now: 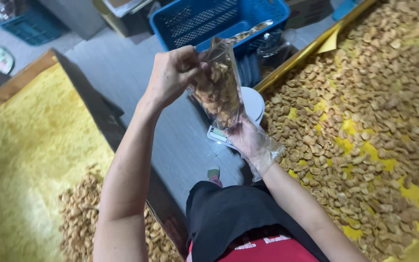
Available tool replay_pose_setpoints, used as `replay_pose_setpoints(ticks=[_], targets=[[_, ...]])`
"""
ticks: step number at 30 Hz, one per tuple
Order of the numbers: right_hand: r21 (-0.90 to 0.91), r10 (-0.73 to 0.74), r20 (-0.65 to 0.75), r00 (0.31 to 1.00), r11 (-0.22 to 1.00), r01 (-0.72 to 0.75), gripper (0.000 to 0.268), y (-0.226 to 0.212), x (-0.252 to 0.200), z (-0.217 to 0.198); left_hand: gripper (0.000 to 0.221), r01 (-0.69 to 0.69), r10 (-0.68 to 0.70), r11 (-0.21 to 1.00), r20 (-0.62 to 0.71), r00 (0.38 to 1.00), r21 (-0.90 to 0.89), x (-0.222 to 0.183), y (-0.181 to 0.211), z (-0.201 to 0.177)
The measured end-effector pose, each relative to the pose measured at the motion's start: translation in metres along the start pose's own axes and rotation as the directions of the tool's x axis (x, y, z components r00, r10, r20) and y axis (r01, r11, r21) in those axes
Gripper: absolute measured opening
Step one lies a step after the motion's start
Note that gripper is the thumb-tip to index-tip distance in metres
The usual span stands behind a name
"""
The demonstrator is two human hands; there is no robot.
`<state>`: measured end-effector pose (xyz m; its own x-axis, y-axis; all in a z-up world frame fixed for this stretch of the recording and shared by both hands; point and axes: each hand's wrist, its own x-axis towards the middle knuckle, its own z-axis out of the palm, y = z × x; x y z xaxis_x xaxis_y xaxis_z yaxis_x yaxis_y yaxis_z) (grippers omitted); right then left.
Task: The person scoops dried fruit from a large yellow tray into clear plastic bags, weighs each bag on a digital scale, and places the filled bags into a blue basket. The process is repeated multiple times.
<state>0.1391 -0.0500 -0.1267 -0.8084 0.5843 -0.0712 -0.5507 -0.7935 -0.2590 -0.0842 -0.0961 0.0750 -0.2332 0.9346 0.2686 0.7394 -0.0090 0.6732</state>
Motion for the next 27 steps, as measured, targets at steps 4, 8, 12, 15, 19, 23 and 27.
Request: replay_pose_setpoints(ticks=[4,8,12,15,19,23,27], targets=[[0.222,0.213,0.109,0.971,0.947,-0.233,0.053,0.021,-0.003,-0.007,0.029,0.167,-0.171,0.855,0.036,0.985,-0.491,-0.025,-0.006,-0.001],[0.200,0.256,0.019,0.967,0.946,-0.254,0.050,0.025,-0.006,-0.015,0.021,0.165,-0.163,0.938,0.032,0.986,-0.304,-0.042,0.007,-0.019],[0.175,0.207,-0.090,0.974,0.966,-0.189,0.047,0.010,0.001,-0.032,0.026,-0.311,0.298,0.935,0.098,0.950,0.171,-0.040,0.017,-0.020],[-0.431,0.097,-0.274,0.957,0.877,-0.212,0.048,-0.014,-0.002,-0.051,0.028,0.083,-0.122,0.985,0.271,0.955,0.152,-0.025,0.012,0.006],[-0.793,-0.278,-0.434,0.857,0.569,-0.218,0.041,-0.079,-0.032,-0.076,0.022,-0.135,0.123,0.990,0.224,0.967,0.039,0.001,-0.006,0.053],[-0.719,-0.430,-0.451,0.782,0.694,-0.033,0.035,-0.124,-0.067,-0.092,0.018,-0.268,0.263,0.963,0.201,0.944,-0.001,0.015,-0.023,0.089],[-0.731,-0.444,-0.528,0.724,0.671,-0.121,0.028,-0.127,-0.084,-0.098,0.010,-0.326,0.318,0.945,0.225,0.921,-0.005,0.018,-0.034,0.110]])
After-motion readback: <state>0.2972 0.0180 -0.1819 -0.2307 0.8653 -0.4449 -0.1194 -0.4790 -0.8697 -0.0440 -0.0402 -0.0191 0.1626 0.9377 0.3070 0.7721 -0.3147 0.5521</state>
